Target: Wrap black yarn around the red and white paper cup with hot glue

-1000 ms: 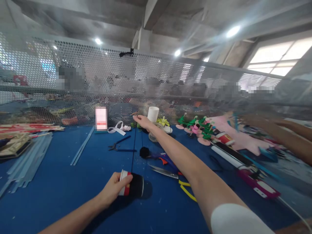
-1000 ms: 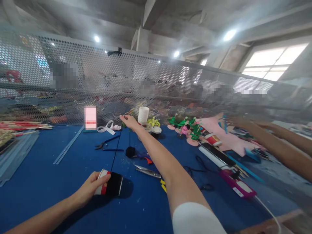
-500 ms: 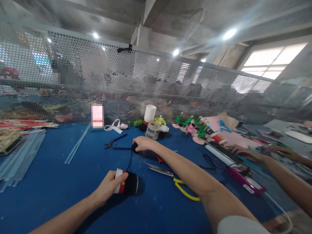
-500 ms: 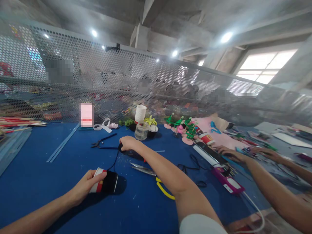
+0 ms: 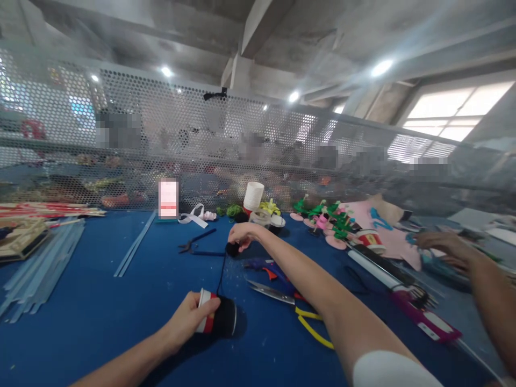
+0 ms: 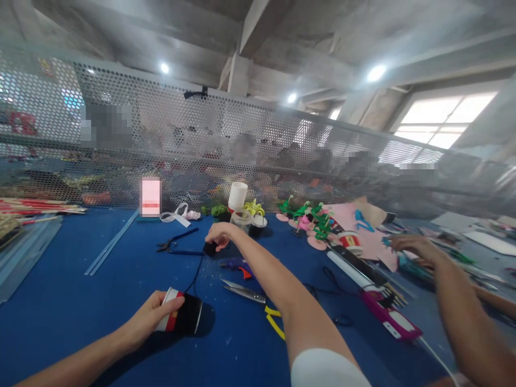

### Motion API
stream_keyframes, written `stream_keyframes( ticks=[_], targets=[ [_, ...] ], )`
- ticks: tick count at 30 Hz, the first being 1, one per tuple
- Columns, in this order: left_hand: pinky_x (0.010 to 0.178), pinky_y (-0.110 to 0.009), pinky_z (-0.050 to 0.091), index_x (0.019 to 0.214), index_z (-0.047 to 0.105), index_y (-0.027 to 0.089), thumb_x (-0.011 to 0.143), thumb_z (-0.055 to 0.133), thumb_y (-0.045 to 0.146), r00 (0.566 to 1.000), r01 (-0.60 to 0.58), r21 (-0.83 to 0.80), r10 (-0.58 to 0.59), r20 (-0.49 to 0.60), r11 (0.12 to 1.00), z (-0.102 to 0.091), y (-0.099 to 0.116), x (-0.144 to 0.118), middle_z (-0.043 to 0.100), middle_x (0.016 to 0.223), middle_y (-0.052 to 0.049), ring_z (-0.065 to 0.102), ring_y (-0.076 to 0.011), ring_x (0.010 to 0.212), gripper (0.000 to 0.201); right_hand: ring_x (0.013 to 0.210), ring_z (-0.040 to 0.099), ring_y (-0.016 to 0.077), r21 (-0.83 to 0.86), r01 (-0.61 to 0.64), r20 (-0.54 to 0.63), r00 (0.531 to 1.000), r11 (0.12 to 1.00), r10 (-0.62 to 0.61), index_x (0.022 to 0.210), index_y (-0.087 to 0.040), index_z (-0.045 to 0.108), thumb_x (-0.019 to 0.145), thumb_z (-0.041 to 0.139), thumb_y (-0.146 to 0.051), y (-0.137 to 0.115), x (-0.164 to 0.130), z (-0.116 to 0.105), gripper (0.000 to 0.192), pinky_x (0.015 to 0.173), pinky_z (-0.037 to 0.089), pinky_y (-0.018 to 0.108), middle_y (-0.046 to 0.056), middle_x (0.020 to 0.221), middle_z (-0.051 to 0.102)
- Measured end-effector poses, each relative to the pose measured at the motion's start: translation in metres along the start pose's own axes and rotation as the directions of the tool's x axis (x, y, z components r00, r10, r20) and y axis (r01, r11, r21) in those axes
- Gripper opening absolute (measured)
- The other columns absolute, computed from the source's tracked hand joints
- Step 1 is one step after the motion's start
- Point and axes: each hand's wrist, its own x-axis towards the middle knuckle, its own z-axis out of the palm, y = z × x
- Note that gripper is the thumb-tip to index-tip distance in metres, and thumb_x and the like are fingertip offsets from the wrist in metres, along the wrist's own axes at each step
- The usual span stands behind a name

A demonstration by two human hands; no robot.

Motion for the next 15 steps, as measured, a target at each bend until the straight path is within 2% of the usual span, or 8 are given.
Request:
stream_keyframes(
  ticks=[2, 4, 6, 8, 11, 15],
  targets=[
    [0.041, -0.02, 0.015, 0.044, 0.038, 0.016, 0.049, 0.054, 0.06, 1.0, 0.005, 0.009, -0.004, -0.003, 1.0, 0.0, 0.0, 0.0, 0.031, 0.041, 0.007, 0.023, -0.0044, 0.039, 0.048, 0.088, 0.051, 0.0166, 0.035, 0.018, -0.1, 0.995, 0.999, -0.014, 0.106, -0.015, 0.046, 0.08, 0.045, -0.027, -0.002, -0.004, -0.01, 0.029, 0.072, 0.044, 0.037, 0.007, 0.105, 0.049],
    [0.041, -0.021, 0.015, 0.044, 0.038, 0.016, 0.05, 0.054, 0.061, 1.0, 0.011, 0.025, -0.011, -0.01, 1.0, -0.001, -0.001, 0.001, 0.031, 0.04, 0.007, 0.024, -0.0044, 0.039, 0.048, 0.081, 0.054, 0.0161, 0.053, 0.057, -0.238, 0.97, 0.997, -0.043, 0.105, -0.012, 0.046, 0.081, 0.041, -0.031, -0.005, -0.009, -0.019, 0.03, 0.067, 0.045, 0.034, 0.008, 0.099, 0.052],
    [0.041, -0.021, 0.015, 0.044, 0.036, 0.017, 0.049, 0.054, 0.061, 1.0, 0.018, 0.027, -0.018, -0.014, 0.999, -0.001, -0.002, 0.001, 0.031, 0.04, 0.007, 0.024, -0.0044, 0.039, 0.048, 0.067, 0.056, 0.0157, 0.04, 0.108, -0.359, 0.929, 0.993, -0.087, 0.099, -0.009, 0.048, 0.081, 0.038, -0.038, -0.008, -0.017, -0.026, 0.035, 0.056, 0.046, 0.029, 0.01, 0.084, 0.058],
    [0.041, -0.021, 0.015, 0.044, 0.035, 0.017, 0.048, 0.054, 0.061, 0.999, 0.028, 0.011, -0.027, -0.02, 1.0, 0.0, -0.002, 0.002, 0.031, 0.04, 0.007, 0.024, -0.0043, 0.038, 0.048, 0.052, 0.055, 0.0151, 0.003, 0.165, -0.431, 0.89, 0.986, -0.147, 0.089, -0.009, 0.052, 0.079, 0.039, -0.043, -0.012, -0.026, -0.028, 0.037, 0.047, 0.042, 0.025, 0.008, 0.063, 0.058],
    [0.041, -0.021, 0.016, 0.044, 0.036, 0.017, 0.048, 0.055, 0.06, 0.999, 0.029, -0.003, -0.029, -0.037, 1.0, 0.001, -0.002, 0.002, 0.031, 0.039, 0.007, 0.024, -0.0043, 0.038, 0.047, 0.042, 0.052, 0.0137, -0.059, 0.251, -0.467, 0.848, 0.966, -0.249, 0.072, -0.013, 0.055, 0.075, 0.045, -0.041, -0.017, -0.04, -0.02, 0.03, 0.044, 0.038, 0.023, 0.002, 0.044, 0.052],
    [0.041, -0.02, 0.017, 0.044, 0.037, 0.016, 0.048, 0.056, 0.059, 0.999, 0.02, -0.018, -0.02, -0.031, 1.0, 0.001, -0.003, 0.002, 0.033, 0.04, 0.007, 0.025, -0.0044, 0.039, 0.047, 0.041, 0.051, 0.0121, -0.083, 0.365, -0.448, 0.817, 0.927, -0.362, 0.061, -0.015, 0.055, 0.073, 0.048, -0.035, -0.018, -0.059, 0.01, 0.024, 0.047, 0.038, 0.022, 0.001, 0.043, 0.053]
  ],
)
